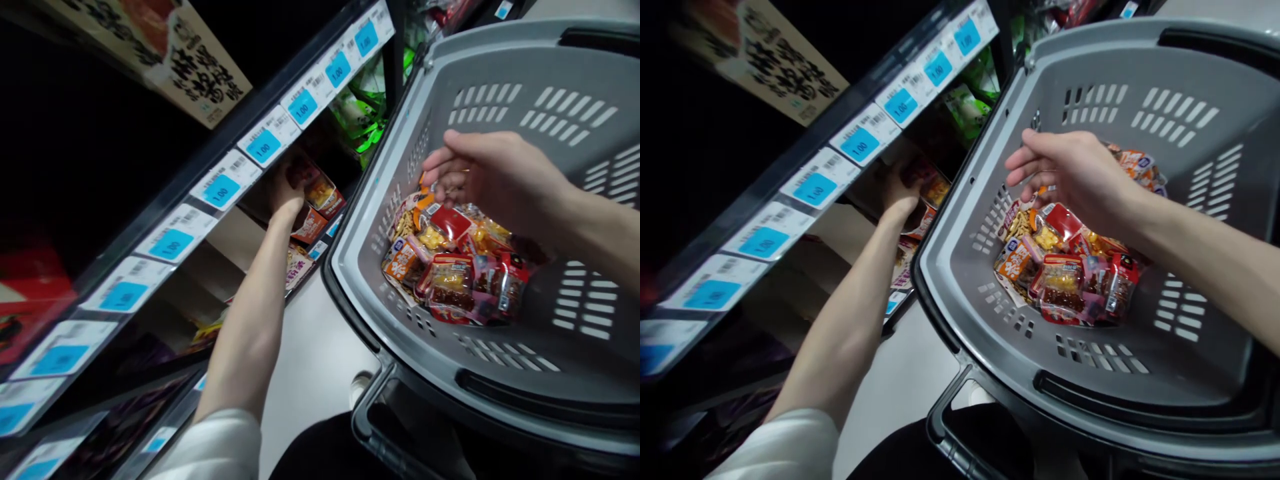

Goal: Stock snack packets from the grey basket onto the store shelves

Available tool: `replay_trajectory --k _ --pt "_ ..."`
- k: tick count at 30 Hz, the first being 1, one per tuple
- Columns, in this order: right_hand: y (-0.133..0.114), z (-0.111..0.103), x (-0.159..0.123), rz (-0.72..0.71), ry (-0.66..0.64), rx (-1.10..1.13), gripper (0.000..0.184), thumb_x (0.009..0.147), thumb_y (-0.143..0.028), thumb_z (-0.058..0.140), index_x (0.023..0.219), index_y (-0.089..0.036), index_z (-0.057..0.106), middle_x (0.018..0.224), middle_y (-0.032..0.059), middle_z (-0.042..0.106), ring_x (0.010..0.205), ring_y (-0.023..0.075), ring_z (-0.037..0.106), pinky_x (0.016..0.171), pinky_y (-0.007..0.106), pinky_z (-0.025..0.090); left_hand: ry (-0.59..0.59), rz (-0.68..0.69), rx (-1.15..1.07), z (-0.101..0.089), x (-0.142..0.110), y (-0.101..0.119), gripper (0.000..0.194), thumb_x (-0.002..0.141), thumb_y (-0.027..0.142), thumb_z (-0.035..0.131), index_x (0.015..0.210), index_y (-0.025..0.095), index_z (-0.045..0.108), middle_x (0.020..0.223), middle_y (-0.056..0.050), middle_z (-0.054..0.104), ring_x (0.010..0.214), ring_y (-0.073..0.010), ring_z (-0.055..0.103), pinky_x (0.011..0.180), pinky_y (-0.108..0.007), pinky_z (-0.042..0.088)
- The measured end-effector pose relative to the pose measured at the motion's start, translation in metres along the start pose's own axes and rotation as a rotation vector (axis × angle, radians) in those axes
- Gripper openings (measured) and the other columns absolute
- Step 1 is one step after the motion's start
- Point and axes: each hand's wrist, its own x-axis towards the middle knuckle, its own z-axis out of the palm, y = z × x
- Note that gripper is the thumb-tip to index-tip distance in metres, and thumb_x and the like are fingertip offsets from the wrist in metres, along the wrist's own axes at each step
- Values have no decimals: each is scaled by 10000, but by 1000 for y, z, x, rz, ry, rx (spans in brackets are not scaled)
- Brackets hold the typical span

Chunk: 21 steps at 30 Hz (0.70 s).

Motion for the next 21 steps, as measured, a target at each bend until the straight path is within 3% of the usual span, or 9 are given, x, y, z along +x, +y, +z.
replay_trajectory --k 3,7,10,13,16,18,21 --pt "2 -2 4 22 28 -53 299 1050 -256 594 848 -94 745 855 86 748 606 95 633 547 202 485 53 -8 -57 -3 -19 20 559 917 272 683 1462 182 597 1539 -155 614 1459 -365 550 1296 -555 382" --pt "12 -9 13 -4 38 -223 137 975 -191 632 890 -143 729 861 65 755 641 116 627 572 240 473 -12 115 -216 -19 -68 65 339 984 242 596 1293 185 722 1365 -61 744 1294 -247 678 1205 -435 498" --pt "25 -17 18 -114 -107 -576 60 921 -201 689 945 -180 740 872 45 761 734 163 663 686 296 532 119 248 -262 -39 -108 103 377 965 171 592 1315 115 722 1347 -100 748 1256 -236 690 1156 -427 523" --pt "42 -25 21 -261 -309 -1019 169 897 -176 696 1052 -176 766 1024 68 769 930 225 701 910 385 553 214 400 -409 -65 -140 148 300 974 171 608 1237 143 749 1238 -76 777 1125 -205 726 1019 -373 588" --pt "58 -34 27 -339 -416 -1317 313 906 -128 641 1197 -143 757 1228 140 728 1133 282 674 1050 434 510 106 558 -575 -87 -162 193 191 1025 188 587 1084 216 766 1044 -6 795 979 -173 751 888 -341 610" --pt "65 -42 34 -356 -446 -1433 324 908 -126 629 1202 -132 766 1273 175 701 1208 310 641 1086 444 489 -70 678 -572 -91 -173 212 203 1025 155 585 1051 262 755 1045 14 794 986 -172 745 923 -359 614" --pt "65 -58 46 -311 -399 -1530 319 904 -106 590 1152 -120 790 1240 194 708 1214 323 634 1081 436 478 -345 832 -440 -80 -185 219 278 1052 203 541 1278 236 699 1244 -53 766 1175 -230 726 1062 -416 591"
